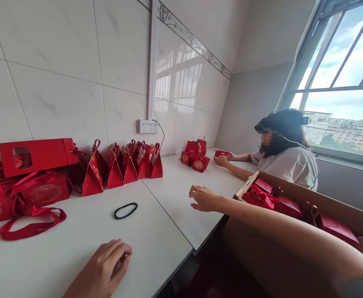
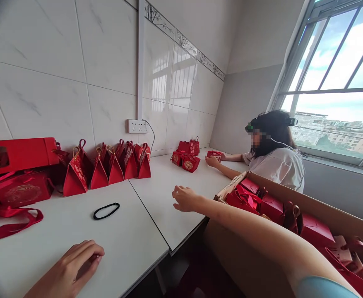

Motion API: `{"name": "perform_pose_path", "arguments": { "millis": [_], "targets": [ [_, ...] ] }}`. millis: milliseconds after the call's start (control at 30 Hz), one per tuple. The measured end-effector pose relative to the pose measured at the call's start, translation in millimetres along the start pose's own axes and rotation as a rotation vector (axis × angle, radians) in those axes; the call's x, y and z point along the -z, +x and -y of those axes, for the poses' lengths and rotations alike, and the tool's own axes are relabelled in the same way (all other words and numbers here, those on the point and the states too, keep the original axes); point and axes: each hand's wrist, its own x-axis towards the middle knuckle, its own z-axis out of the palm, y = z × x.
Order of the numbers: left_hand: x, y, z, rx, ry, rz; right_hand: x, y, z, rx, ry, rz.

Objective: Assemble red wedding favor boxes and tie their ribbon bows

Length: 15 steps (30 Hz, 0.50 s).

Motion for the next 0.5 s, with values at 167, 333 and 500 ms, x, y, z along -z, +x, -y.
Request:
{"name": "perform_pose_path", "arguments": {
  "millis": [167,333,500],
  "targets": [
    [-0.9,1,-5,0.074,-0.058,0.005,-8,56,-45,-0.259,0.006,-0.04],
    [-0.5,5,1,0.201,-0.153,-0.01,-14,93,-82,-0.505,0.049,-0.098],
    [3.0,9,2,0.322,-0.225,-0.049,-17,117,-111,-0.58,0.125,-0.17]
  ]
}}
